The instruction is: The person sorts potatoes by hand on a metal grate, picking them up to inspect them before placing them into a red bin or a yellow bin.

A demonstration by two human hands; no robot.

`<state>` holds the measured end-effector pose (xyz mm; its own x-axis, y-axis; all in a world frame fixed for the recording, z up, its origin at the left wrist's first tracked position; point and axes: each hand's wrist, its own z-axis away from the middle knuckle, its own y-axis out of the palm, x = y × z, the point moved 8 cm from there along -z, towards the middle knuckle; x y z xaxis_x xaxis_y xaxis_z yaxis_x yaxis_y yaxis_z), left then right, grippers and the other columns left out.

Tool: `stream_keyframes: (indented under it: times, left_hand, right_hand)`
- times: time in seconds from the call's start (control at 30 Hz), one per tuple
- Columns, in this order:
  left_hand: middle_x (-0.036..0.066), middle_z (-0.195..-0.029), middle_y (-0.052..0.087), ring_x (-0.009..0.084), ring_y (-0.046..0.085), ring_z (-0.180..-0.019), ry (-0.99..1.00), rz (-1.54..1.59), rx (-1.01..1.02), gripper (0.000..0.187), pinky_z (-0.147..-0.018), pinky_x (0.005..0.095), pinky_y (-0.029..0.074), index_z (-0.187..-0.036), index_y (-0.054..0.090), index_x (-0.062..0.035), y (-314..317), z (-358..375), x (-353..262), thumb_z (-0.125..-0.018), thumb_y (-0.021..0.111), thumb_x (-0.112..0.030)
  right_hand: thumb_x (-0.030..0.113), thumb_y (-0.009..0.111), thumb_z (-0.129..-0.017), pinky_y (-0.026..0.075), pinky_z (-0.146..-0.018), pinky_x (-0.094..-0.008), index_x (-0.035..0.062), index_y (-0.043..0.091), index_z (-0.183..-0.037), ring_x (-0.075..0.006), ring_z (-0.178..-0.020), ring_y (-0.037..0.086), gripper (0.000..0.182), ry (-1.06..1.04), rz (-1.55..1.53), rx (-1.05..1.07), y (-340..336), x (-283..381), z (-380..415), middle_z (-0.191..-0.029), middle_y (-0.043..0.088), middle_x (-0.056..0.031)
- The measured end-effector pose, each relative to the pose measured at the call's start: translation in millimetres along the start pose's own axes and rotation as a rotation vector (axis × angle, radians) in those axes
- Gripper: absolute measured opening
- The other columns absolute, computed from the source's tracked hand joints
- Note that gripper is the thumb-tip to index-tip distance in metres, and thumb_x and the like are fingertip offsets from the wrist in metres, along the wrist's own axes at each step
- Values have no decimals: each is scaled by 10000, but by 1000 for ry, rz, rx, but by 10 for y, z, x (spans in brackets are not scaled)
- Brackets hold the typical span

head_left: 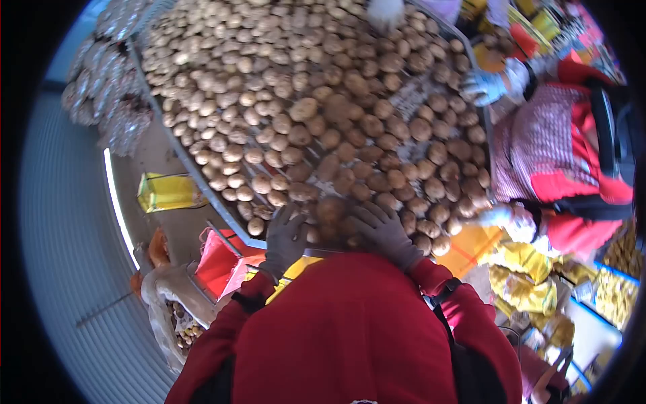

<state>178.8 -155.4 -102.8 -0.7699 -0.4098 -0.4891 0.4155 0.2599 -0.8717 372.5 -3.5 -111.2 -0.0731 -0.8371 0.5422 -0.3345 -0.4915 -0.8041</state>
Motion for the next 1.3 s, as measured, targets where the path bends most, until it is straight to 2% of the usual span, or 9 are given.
stream_keyframes:
  times: [0.3,0.5,0.67,0.73,0.8,0.97,1.17,1.23,1.3]
  left_hand:
    - [193,-1587,491,485,455,-1446,143,-283,-139,595,-1169,570,394,-1486,552,-138,-478,-1886,-33,-959,664,-389]
    - [228,-1683,350,472,400,-1502,-50,-78,186,834,-1226,538,350,-1613,430,-166,257,-2942,139,-947,609,-634]
    - [198,-1566,473,407,530,-1325,52,-221,336,775,-1057,519,464,-1530,540,-140,409,-2316,-305,-897,707,-556]
    - [168,-1490,532,367,555,-1245,112,-146,398,725,-988,512,474,-1487,584,-148,547,-2043,-446,-880,729,-515]
    - [168,-1470,546,377,531,-1313,212,-200,432,694,-1045,490,460,-1478,593,-153,497,-1790,-873,-887,725,-493]
    - [133,-1414,593,386,520,-1365,246,-65,-85,593,-1121,492,428,-1404,660,-144,198,-1156,-885,-888,724,-429]
    - [266,-1314,617,471,595,-1161,-296,-190,-393,535,-1008,546,490,-1364,609,-1,-543,-172,975,-918,727,-272]
    - [285,-1440,563,484,541,-1305,-737,-26,-422,628,-1106,558,436,-1468,523,13,-895,174,1658,-975,682,-342]
    - [333,-1523,486,490,505,-1385,-812,-310,-671,652,-1144,534,428,-1498,478,-28,-801,656,2261,-999,642,-414]
  right_hand:
    - [341,729,-899,381,-1167,-566,169,635,-1349,-352,-1375,540,491,133,182,85,-53,-374,425,-1485,576,-163]
    - [278,769,-860,419,-1112,-566,182,697,-1236,-355,-1298,593,394,267,156,114,-301,-423,662,-1421,616,-154]
    - [181,741,-859,422,-1106,-556,106,681,-1217,-355,-1273,606,371,48,44,-189,-635,-519,-200,-1356,639,-153]
    - [199,702,-905,398,-1131,-561,108,657,-1304,-379,-1320,577,412,87,101,-97,-797,-715,-1051,-1421,611,-170]
    - [249,678,-943,378,-1156,-556,107,618,-1384,-397,-1385,527,468,22,225,-210,-772,-1037,-1776,-1503,563,-189]
    - [429,656,-966,394,-1169,-549,182,592,-1457,-403,-1433,484,553,139,241,-34,-415,-1802,-3227,-1573,515,-169]
    - [336,721,-930,554,-978,-469,185,690,-1218,-397,-1238,629,327,31,145,51,-82,-1572,-3244,-1409,631,-107]
    - [265,728,-929,572,-906,-471,154,703,-1054,-407,-1097,679,170,-61,69,-128,-66,-1265,-2821,-1276,681,-112]
    - [257,724,-930,565,-935,-485,153,717,-1081,-417,-1099,682,183,-12,43,-105,-162,-1135,-2501,-1243,696,-137]
